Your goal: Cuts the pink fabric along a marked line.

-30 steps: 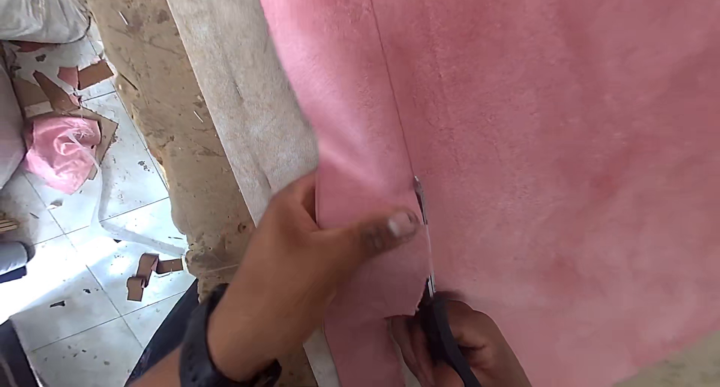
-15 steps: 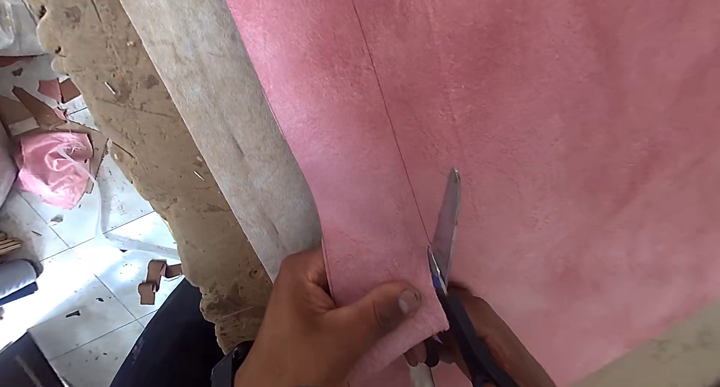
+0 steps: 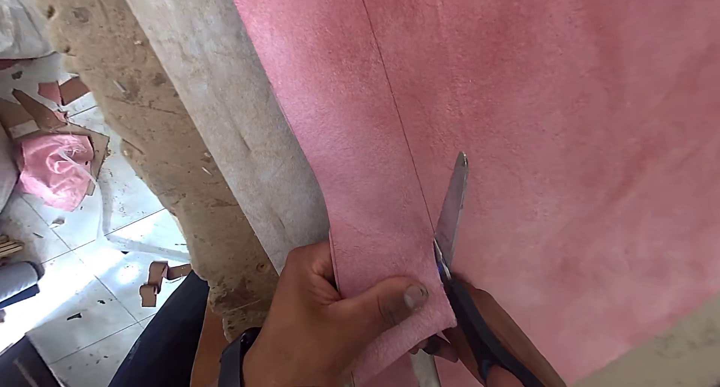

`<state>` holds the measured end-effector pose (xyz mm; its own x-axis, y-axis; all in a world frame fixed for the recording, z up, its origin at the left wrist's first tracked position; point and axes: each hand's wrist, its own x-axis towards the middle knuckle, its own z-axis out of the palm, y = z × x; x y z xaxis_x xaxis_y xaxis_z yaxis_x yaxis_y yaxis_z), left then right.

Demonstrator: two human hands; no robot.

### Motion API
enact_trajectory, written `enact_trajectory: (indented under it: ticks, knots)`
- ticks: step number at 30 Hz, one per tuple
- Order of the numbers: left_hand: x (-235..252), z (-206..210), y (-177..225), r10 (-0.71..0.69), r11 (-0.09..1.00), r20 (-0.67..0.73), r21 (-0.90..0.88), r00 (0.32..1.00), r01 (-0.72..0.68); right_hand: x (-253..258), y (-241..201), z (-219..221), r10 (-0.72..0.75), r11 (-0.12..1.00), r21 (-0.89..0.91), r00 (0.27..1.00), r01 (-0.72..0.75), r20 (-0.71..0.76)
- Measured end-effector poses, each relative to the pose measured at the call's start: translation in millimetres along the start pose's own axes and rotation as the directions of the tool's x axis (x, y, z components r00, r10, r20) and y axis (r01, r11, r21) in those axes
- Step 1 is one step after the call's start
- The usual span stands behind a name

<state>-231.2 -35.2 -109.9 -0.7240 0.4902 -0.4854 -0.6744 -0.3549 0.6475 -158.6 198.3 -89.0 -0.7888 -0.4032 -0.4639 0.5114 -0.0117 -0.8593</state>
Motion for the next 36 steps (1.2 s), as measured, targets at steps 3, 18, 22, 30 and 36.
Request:
enact_trajectory:
  ticks: [3,18,22,30,36]
  knots:
    - [-1,1,0,0.004,1.000,0.000,-0.014,1.000,-0.004,3,-1,1,0.001,1.000,0.008,1.000,-0.001,-0.011]
    - [-4,-2,-2,0.026,0.999,-0.008,0.037,1.000,-0.026,18,1,3,-0.104,0.993,-0.063,0.992,0.100,-0.073]
    - [-2,-18,10,-0.094,0.968,0.198,0.247,0.976,0.043,17,2,-3,-0.098,0.988,-0.130,0.992,0.088,-0.075]
    - [41,-30,64,-0.075,0.996,0.028,-0.055,0.997,0.076,19,8,-16,-0.111,0.994,0.006,0.994,0.111,0.012]
    - [43,-16,63,-0.065,0.993,-0.106,0.087,0.992,0.074,26,-1,-12,-0.100,0.994,0.045,0.995,0.101,-0.007]
